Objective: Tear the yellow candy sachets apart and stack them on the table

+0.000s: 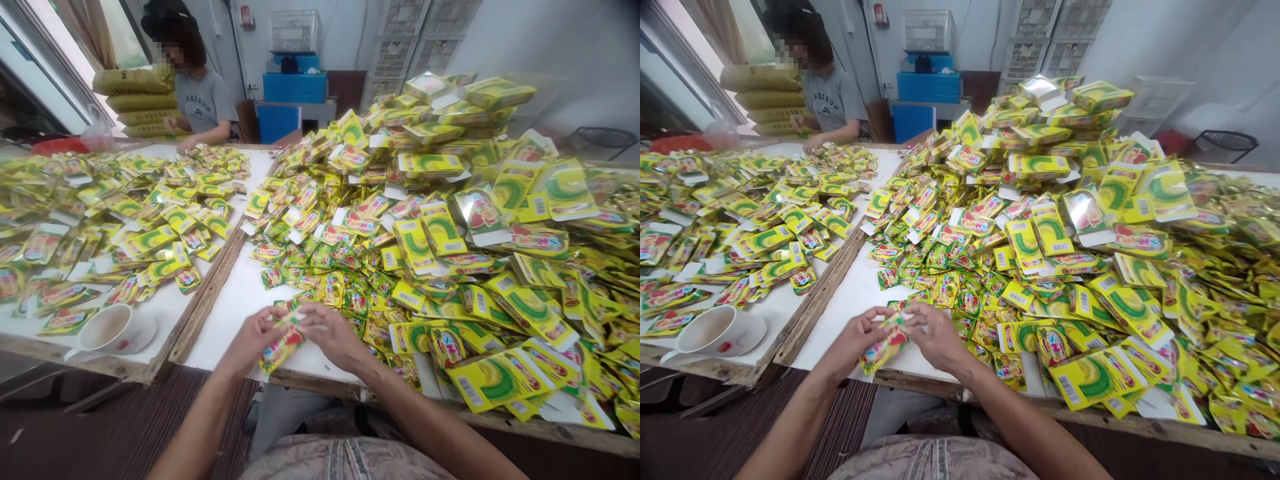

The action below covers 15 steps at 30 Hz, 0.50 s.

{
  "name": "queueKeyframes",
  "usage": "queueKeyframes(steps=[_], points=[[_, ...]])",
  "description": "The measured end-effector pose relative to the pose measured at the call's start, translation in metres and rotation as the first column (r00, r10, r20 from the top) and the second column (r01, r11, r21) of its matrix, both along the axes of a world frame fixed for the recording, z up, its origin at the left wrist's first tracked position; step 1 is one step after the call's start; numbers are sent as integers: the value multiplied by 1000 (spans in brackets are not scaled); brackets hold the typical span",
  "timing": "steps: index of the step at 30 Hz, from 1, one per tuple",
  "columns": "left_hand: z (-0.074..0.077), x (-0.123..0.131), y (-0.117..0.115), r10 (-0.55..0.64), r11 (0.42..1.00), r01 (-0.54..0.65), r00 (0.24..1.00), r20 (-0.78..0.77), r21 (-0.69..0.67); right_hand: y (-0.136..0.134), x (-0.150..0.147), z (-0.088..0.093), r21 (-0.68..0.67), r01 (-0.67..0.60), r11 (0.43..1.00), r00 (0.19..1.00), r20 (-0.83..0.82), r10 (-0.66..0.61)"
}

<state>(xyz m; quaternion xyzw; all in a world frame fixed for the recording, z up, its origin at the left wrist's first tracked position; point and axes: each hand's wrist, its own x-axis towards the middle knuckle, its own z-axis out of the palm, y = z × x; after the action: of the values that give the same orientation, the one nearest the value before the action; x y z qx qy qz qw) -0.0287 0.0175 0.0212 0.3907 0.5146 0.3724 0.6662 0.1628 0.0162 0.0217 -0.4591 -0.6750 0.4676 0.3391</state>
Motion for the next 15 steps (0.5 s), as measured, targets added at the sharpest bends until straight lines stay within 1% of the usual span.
queueKeyframes(steps=[1, 2, 3, 4, 5, 6, 7, 8, 9, 10, 11, 12, 14, 15], points=[[8, -14, 11, 99, 993, -91, 987, -125, 73, 5, 6, 1, 85, 83, 993, 995, 53, -88], [17, -29, 23, 267, 956, -227, 938, -220, 187, 10, 12, 2, 194, 155, 969, 974, 132, -182], [27, -43, 34, 504, 845, -402, 819, -275, 354, 16, 18, 1, 298, 188, 936, 938, 228, -261], [36, -56, 45, 696, 690, -481, 646, -314, 540, 21, 23, 0, 369, 182, 911, 892, 327, -311], [43, -65, 54, 828, 539, -466, 448, -337, 702, 26, 28, -3, 399, 144, 906, 845, 428, -322], [47, -69, 60, 879, 464, -390, 309, -362, 795, 30, 31, -6, 399, 94, 912, 799, 516, -308], [48, -68, 63, 880, 469, -291, 232, -414, 834, 33, 32, -10, 381, 46, 923, 762, 584, -279], [45, -62, 63, 837, 542, -193, 219, -502, 818, 35, 33, -15, 357, 9, 934, 738, 628, -247], [38, -52, 60, 747, 652, -100, 255, -614, 752, 36, 32, -19, 338, -8, 941, 726, 649, -227], [29, -39, 56, 627, 754, -4, 304, -717, 657, 36, 31, -22, 328, -13, 945, 727, 652, -217], [18, -24, 50, 505, 822, 93, 335, -795, 561, 36, 30, -25, 327, -12, 945, 737, 642, -213], [8, -9, 44, 408, 859, 167, 347, -845, 483, 36, 29, -27, 335, -10, 942, 754, 621, -213], [-10, 16, 34, 269, 887, 277, 342, -901, 370, 35, 28, -30, 372, 10, 928, 798, 557, -232], [-15, 24, 31, 217, 895, 302, 346, -913, 327, 34, 29, -31, 400, 30, 916, 822, 512, -250]])
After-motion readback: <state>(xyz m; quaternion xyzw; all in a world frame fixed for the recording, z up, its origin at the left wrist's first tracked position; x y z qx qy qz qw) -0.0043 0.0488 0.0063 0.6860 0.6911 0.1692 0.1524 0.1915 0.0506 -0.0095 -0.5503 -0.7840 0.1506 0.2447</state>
